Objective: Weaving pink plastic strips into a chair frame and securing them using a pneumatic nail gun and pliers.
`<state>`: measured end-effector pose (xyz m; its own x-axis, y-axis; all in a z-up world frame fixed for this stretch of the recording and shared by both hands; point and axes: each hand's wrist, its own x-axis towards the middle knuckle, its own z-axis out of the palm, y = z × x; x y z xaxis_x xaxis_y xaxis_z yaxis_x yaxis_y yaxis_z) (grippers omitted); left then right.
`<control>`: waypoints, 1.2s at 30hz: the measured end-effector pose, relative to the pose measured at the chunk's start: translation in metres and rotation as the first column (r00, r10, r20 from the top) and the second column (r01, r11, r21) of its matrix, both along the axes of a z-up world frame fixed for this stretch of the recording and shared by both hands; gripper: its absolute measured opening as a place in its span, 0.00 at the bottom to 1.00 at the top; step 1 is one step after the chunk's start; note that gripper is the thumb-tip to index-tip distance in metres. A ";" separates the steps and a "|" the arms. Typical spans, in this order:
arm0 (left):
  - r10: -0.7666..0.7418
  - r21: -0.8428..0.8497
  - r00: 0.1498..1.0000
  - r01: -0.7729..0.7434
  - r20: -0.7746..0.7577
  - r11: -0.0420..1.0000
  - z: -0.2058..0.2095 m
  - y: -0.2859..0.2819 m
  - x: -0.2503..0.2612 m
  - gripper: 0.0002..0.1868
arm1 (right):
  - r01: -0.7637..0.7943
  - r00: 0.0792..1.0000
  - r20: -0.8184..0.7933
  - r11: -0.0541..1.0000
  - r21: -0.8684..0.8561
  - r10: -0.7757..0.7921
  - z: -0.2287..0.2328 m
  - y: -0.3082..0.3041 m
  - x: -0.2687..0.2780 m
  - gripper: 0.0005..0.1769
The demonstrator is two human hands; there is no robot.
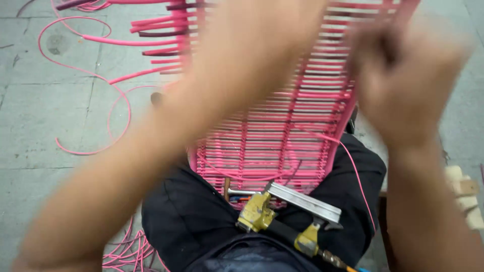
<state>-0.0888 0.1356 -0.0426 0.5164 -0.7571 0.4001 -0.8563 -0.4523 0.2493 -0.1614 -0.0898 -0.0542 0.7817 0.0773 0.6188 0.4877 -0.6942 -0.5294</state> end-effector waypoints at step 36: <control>0.117 -0.105 0.986 -0.105 0.115 0.989 -0.034 0.114 -0.110 0.11 | -0.208 0.229 -0.630 0.669 0.713 0.742 -0.157 0.033 -0.120 0.34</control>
